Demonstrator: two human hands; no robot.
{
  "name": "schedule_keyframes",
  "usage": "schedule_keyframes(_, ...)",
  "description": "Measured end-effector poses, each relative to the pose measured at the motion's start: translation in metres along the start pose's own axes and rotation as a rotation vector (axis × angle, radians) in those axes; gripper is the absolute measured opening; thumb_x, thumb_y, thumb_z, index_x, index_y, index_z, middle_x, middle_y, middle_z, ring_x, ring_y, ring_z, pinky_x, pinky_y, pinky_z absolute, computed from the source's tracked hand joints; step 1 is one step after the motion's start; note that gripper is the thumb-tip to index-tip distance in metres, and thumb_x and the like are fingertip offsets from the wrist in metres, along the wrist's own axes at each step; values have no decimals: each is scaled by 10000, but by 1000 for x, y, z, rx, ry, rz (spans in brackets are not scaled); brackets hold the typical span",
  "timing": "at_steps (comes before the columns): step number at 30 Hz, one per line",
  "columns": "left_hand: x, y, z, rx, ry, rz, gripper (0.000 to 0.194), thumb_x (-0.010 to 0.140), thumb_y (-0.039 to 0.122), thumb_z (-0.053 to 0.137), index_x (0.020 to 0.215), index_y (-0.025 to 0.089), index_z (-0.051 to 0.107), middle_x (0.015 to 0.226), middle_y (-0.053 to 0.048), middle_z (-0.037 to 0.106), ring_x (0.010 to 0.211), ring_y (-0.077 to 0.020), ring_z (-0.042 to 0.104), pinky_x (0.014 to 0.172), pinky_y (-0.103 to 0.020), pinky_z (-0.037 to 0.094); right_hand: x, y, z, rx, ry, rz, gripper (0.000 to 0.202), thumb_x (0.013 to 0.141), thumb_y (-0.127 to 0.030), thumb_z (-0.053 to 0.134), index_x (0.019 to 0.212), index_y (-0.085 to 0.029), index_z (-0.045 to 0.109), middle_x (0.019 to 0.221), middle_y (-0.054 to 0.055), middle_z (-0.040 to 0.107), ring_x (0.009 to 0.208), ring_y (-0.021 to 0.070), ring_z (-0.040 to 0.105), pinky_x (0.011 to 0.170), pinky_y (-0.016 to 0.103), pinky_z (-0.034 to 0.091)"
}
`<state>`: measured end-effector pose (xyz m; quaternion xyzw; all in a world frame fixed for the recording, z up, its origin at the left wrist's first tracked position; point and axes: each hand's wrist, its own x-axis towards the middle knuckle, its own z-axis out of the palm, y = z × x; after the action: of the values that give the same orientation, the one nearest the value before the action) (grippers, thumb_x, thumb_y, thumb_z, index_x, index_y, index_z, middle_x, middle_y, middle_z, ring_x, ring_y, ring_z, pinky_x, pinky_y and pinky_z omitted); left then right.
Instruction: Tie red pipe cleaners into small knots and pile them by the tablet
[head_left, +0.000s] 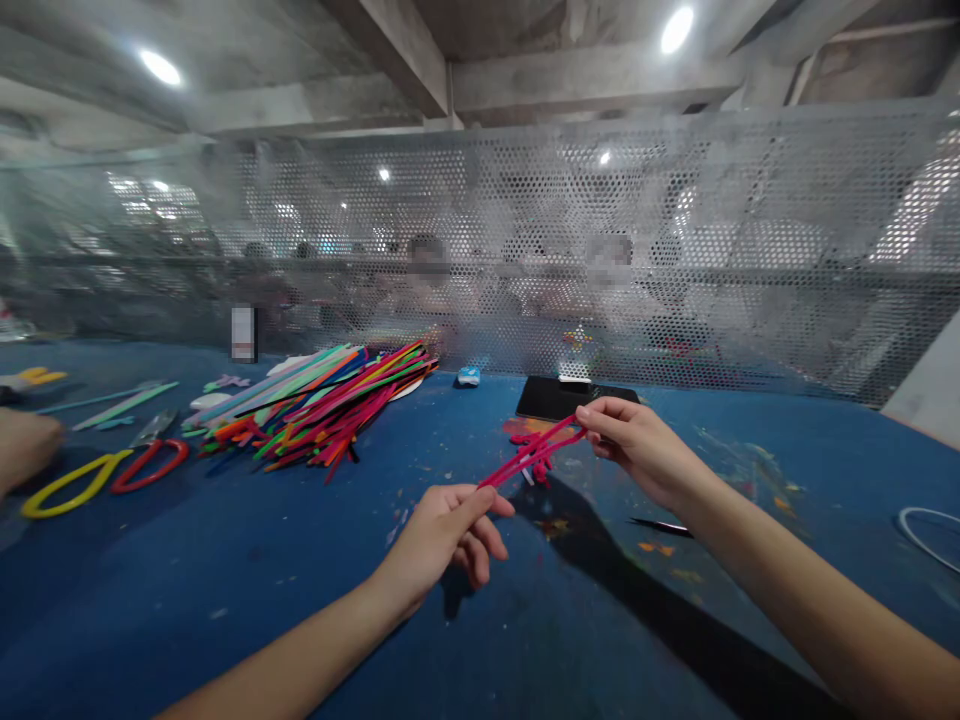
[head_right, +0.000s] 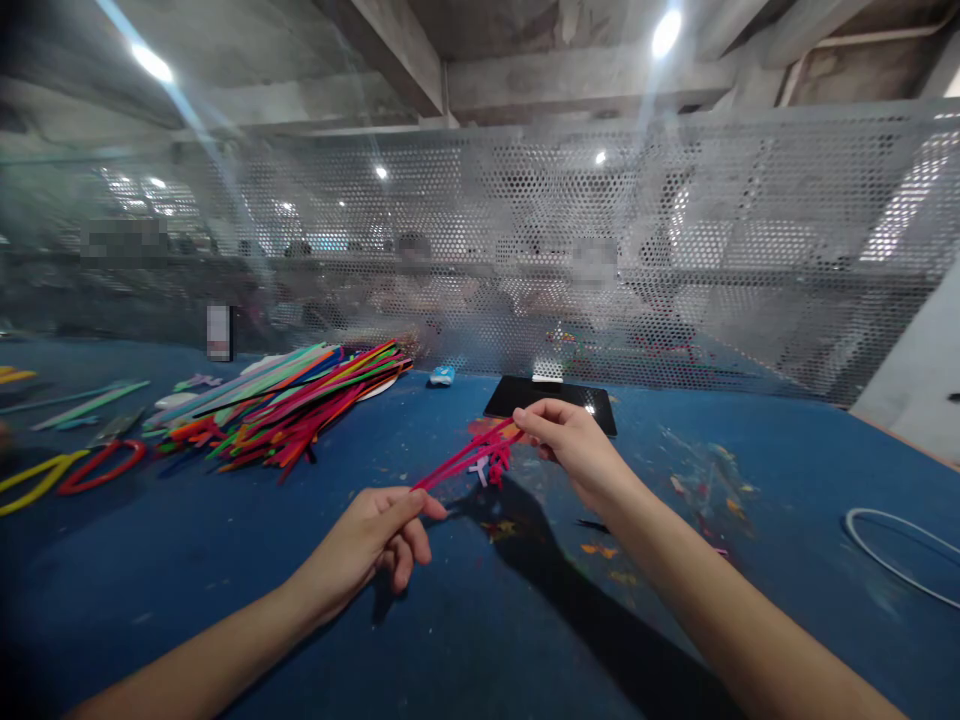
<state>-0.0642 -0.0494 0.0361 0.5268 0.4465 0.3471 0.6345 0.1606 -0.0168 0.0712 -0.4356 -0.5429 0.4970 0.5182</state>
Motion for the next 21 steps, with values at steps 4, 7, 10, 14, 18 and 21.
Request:
schedule_keyframes(4,2,3,-3,7,157,95,307,747,405,560,824,116,628,538,-8,632,338,-74,509,338,-155,368,1,1,-4,-85,-15,-5,269,658,-409,665,631,-169,548,529,-53,454,464,70,354,456,226,257)
schedule_keyframes(7,5,3,-7,-6,292,154,284,727,387,590,711,107,634,507,-9,605,370,-64,495,379,-155,377,2,7,-4,-149,-40,5,275,649,-425,665,639,-166,572,516,-52,451,451,72,355,442,226,260)
schedule_keyframes(10,8,3,-13,18,402,223,233,702,348,627,676,117,621,502,-1,586,429,-71,509,417,-153,379,1,11,-3,-210,-76,7,278,655,-433,658,642,-165,585,505,-53,449,451,71,360,442,220,270)
schedule_keyframes(14,6,7,-20,270,467,336,228,727,374,598,664,155,598,585,0,613,501,-102,537,453,-180,383,-4,11,-7,-296,-114,10,282,694,-440,619,639,-167,571,524,-55,446,464,71,374,456,216,284)
schedule_keyframes(18,-3,12,-18,869,306,525,304,800,387,508,602,186,619,590,11,618,583,-119,553,582,-207,368,-4,15,-23,-436,-126,12,280,715,-427,599,628,-163,572,540,-45,462,468,78,382,454,220,281)
schedule_keyframes(21,-7,10,-14,1101,189,604,306,834,395,457,671,222,649,661,21,638,635,-122,568,605,-207,342,-3,21,-34,-565,-130,-14,260,710,-397,609,598,-163,591,521,-34,480,490,101,422,484,240,320)
